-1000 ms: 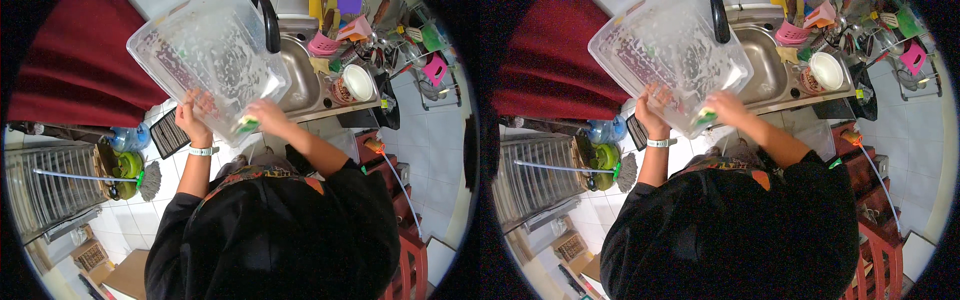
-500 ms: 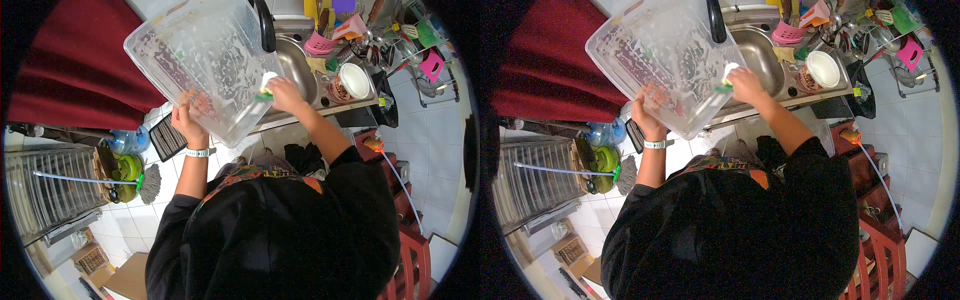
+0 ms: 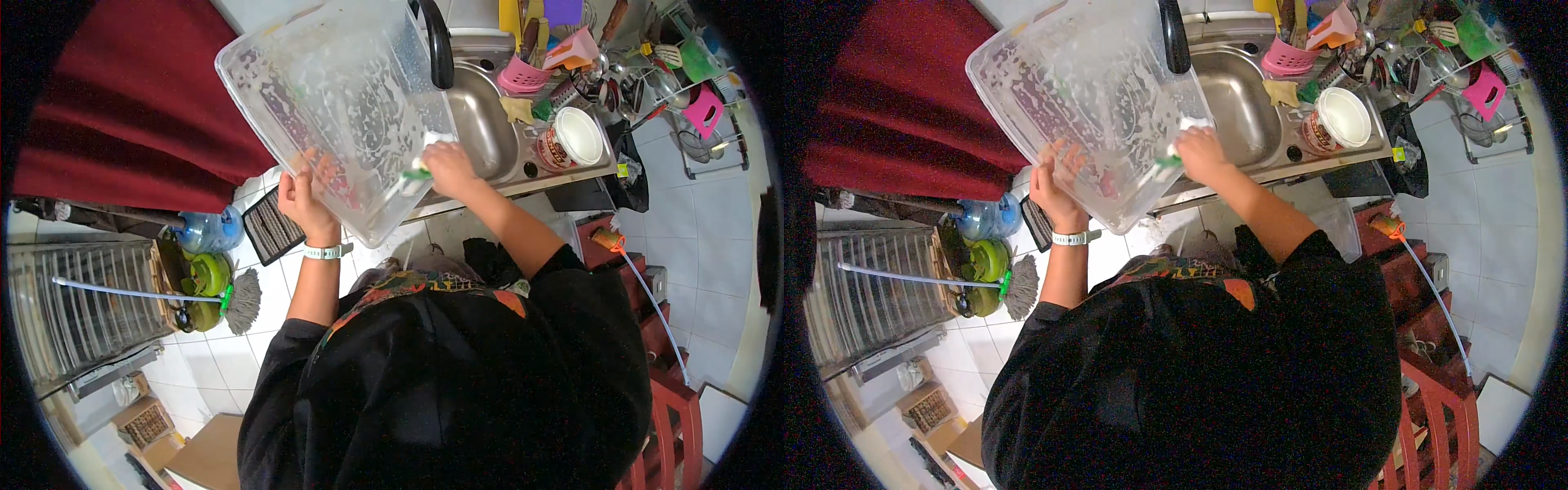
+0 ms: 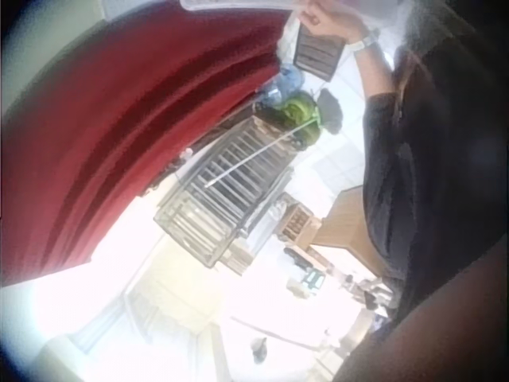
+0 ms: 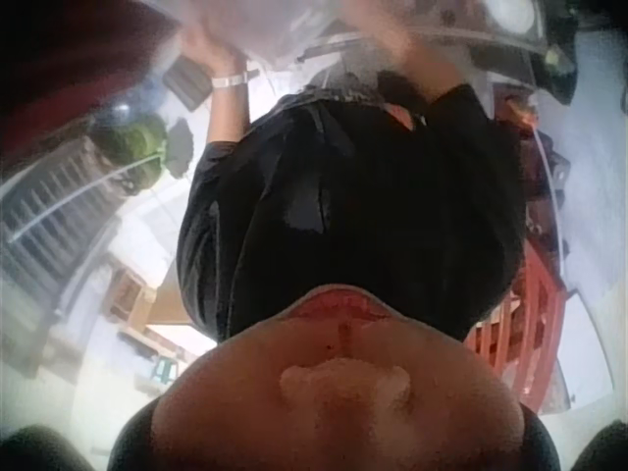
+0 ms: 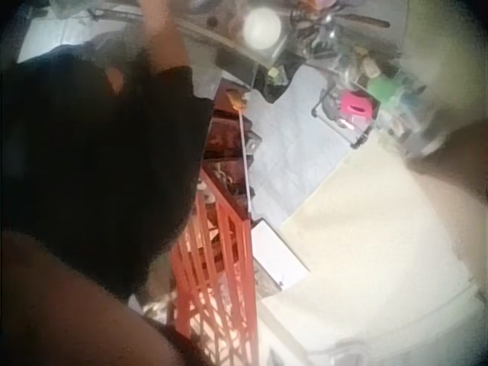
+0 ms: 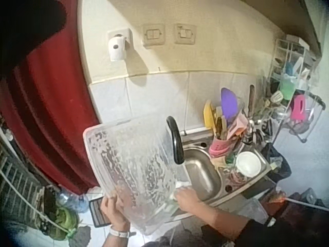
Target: The person scrubs the interior and exterior surfaces of a plastic storage container with a sponge, rinses it under a running faucet, and places it on a nearby surface.
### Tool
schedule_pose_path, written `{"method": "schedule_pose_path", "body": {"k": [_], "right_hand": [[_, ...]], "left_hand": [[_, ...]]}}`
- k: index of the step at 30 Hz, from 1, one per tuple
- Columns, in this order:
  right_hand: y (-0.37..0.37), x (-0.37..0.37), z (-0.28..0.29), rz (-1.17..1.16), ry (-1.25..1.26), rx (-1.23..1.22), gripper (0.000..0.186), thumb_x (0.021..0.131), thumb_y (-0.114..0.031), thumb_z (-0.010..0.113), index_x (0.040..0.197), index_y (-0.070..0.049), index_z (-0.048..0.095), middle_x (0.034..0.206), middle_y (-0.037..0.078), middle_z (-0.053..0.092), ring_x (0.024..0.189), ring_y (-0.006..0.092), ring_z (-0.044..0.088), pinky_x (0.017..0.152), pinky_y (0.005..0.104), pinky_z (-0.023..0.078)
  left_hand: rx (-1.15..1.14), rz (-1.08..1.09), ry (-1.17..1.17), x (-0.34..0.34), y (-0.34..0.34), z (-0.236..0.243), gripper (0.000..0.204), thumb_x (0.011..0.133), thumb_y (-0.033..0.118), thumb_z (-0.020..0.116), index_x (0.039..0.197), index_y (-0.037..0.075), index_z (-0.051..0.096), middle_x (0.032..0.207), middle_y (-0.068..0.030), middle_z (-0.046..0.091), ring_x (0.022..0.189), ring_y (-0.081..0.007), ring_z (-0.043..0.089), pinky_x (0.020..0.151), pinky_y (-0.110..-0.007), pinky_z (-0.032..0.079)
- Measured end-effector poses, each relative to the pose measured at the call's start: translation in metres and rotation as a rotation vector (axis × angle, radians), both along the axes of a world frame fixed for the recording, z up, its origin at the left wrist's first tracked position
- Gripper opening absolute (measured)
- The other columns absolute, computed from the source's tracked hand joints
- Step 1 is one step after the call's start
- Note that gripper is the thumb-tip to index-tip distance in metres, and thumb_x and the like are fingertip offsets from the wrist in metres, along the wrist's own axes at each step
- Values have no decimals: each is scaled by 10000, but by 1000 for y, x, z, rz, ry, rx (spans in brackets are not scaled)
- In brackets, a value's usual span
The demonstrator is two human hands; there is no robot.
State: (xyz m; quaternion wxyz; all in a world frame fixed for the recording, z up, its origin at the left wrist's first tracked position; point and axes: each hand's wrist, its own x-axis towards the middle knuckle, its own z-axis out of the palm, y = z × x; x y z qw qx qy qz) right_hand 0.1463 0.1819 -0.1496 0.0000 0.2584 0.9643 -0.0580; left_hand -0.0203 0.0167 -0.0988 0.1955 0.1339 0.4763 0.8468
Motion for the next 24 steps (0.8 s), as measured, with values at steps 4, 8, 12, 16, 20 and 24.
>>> {"method": "schedule_pose_path", "body": {"k": [4, 8, 12, 16, 20, 24], "right_hand": [[-4, 3, -7, 212, 94, -44, 247, 632, -63, 638, 875, -48, 600, 969, 81, 570, 986, 240, 519, 872, 369, 391], [5, 1, -1, 1, 38, 25, 273, 591, -40, 632, 859, -53, 584, 935, 85, 560, 946, 251, 519, 806, 375, 404], [-24, -14, -5, 153, -18, -84, 252, 631, -46, 600, 882, -72, 597, 956, 78, 565, 988, 241, 512, 838, 380, 397], [-75, -19, 28, 465, 88, -305, 308, 644, -126, 604, 950, -93, 603, 1012, 103, 557, 1042, 254, 491, 895, 410, 380], [-17, -14, 40, 204, -126, -408, 482, 636, -326, 617, 1049, -81, 576, 1119, 140, 515, 1113, 290, 448, 927, 449, 351], [36, -10, 14, 12, -90, -425, 513, 777, -505, 514, 1003, -53, 604, 1123, 165, 532, 1096, 297, 470, 935, 435, 357]], "left_hand": [[-17, 11, -12, -3, -2, 4, 336, 829, 150, 467, 1074, -79, 470, 1068, -194, 549, 885, -343, 586, 686, -398, 509], [-17, 28, 1, 2, -1, 6, 327, 832, 139, 459, 1079, -76, 470, 1066, -188, 552, 887, -339, 589, 687, -381, 505], [30, 23, -46, -4, 1, 7, 321, 793, 79, 525, 1068, -80, 479, 1033, -194, 581, 870, -303, 608, 688, -363, 527], [47, 39, -134, -4, 0, 3, 330, 794, 89, 518, 1074, -79, 476, 1049, -194, 572, 881, -312, 604, 700, -374, 525], [38, 27, -14, -6, -2, 6, 354, 798, 114, 496, 1092, -79, 460, 1059, -196, 557, 882, -349, 593, 706, -395, 515], [65, 12, -58, -1, 2, 10, 345, 789, 67, 516, 1095, -80, 460, 1040, -187, 573, 879, -312, 605, 707, -382, 525]]}}
